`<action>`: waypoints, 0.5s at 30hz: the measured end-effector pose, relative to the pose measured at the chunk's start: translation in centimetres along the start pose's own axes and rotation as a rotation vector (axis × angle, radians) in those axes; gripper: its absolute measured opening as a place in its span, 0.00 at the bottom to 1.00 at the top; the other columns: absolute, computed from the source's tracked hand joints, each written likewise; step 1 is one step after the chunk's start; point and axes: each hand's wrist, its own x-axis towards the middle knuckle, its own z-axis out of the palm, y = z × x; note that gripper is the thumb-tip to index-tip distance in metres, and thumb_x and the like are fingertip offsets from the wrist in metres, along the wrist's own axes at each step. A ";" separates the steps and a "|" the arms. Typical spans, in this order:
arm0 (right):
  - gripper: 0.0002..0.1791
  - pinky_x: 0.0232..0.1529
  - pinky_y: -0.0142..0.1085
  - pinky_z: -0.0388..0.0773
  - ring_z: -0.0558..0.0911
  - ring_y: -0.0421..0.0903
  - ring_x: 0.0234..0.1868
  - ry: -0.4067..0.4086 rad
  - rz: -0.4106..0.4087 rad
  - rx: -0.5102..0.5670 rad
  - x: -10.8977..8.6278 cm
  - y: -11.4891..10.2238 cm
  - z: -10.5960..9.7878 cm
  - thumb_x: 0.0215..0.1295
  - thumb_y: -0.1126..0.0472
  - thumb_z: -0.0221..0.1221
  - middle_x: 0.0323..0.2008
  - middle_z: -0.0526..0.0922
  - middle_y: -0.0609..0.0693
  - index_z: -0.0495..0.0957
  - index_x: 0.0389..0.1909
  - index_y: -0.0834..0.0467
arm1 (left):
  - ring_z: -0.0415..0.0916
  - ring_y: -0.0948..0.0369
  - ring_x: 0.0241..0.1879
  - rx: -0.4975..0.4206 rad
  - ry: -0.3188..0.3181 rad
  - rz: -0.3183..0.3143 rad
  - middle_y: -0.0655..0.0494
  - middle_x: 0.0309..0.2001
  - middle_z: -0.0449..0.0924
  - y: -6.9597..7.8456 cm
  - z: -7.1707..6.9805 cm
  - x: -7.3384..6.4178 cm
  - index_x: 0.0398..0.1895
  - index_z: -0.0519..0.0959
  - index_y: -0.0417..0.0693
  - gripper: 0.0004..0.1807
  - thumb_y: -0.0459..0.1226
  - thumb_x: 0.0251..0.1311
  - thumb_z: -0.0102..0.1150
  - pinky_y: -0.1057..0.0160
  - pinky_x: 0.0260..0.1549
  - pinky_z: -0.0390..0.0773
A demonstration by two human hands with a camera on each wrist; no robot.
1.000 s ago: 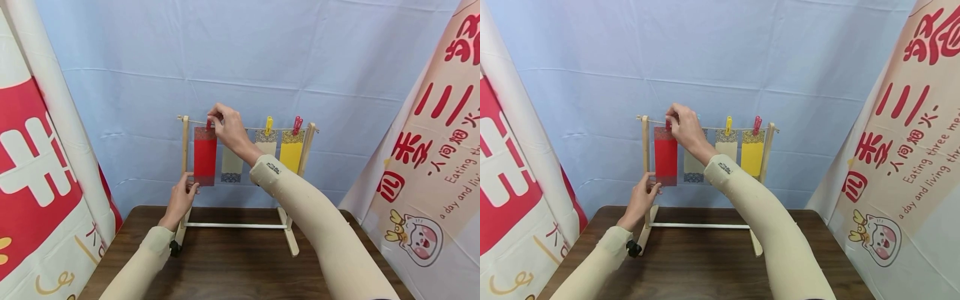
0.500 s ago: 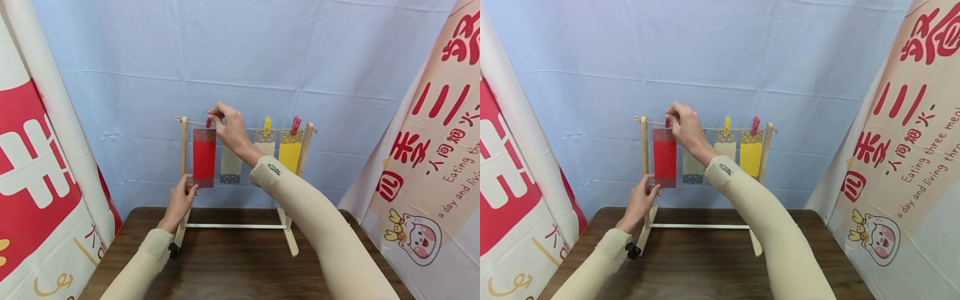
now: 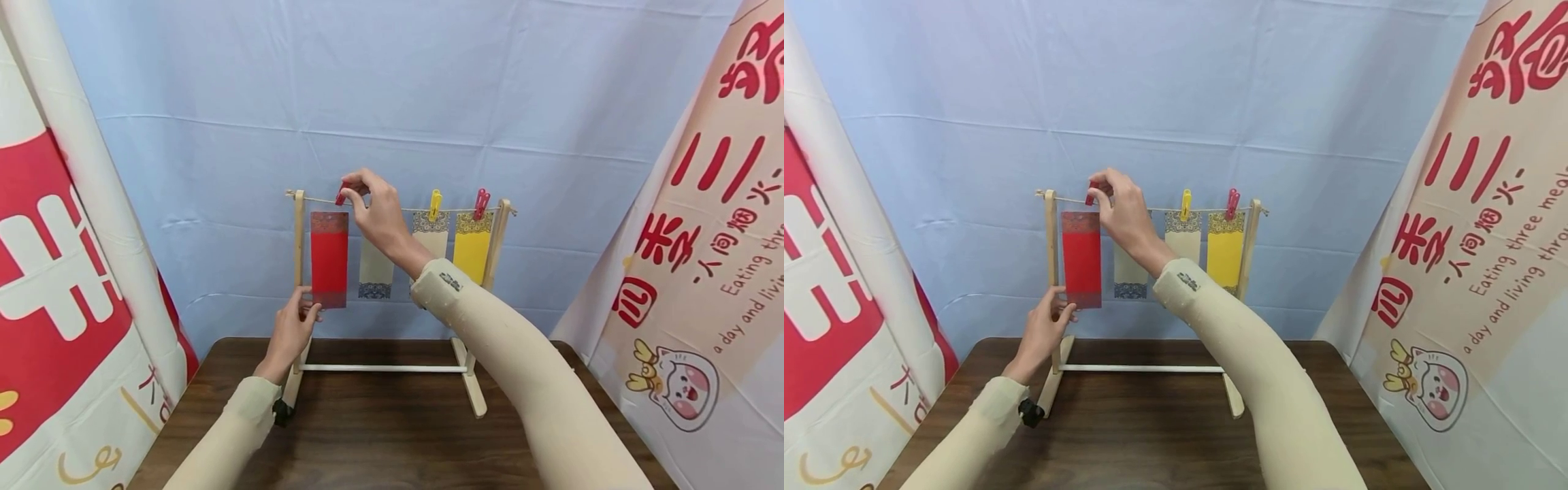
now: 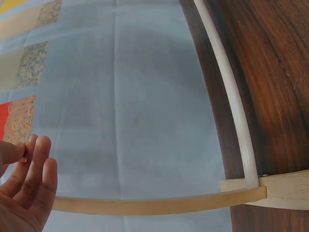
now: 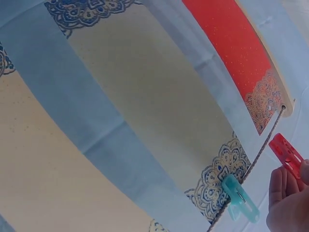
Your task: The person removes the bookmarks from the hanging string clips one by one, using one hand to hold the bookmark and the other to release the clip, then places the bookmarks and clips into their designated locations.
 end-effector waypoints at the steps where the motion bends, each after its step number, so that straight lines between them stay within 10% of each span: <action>1: 0.11 0.52 0.35 0.81 0.86 0.49 0.46 -0.001 0.000 0.001 -0.1 0.0 -0.1 0.77 0.67 0.64 0.47 0.88 0.56 0.82 0.55 0.67 | 0.89 0.55 0.34 -0.005 -0.001 -0.001 0.42 0.43 0.90 0.0 0.1 -0.1 0.67 0.73 0.41 0.21 0.32 0.75 0.64 0.58 0.34 0.85; 15: 0.18 0.57 0.35 0.82 0.86 0.50 0.49 -0.026 -0.044 -0.017 -1.5 -0.2 -0.5 0.76 0.65 0.66 0.48 0.87 0.57 0.79 0.61 0.69 | 0.89 0.52 0.35 -0.025 0.010 0.000 0.45 0.42 0.90 0.2 0.0 -0.9 0.68 0.73 0.40 0.22 0.31 0.75 0.65 0.59 0.35 0.85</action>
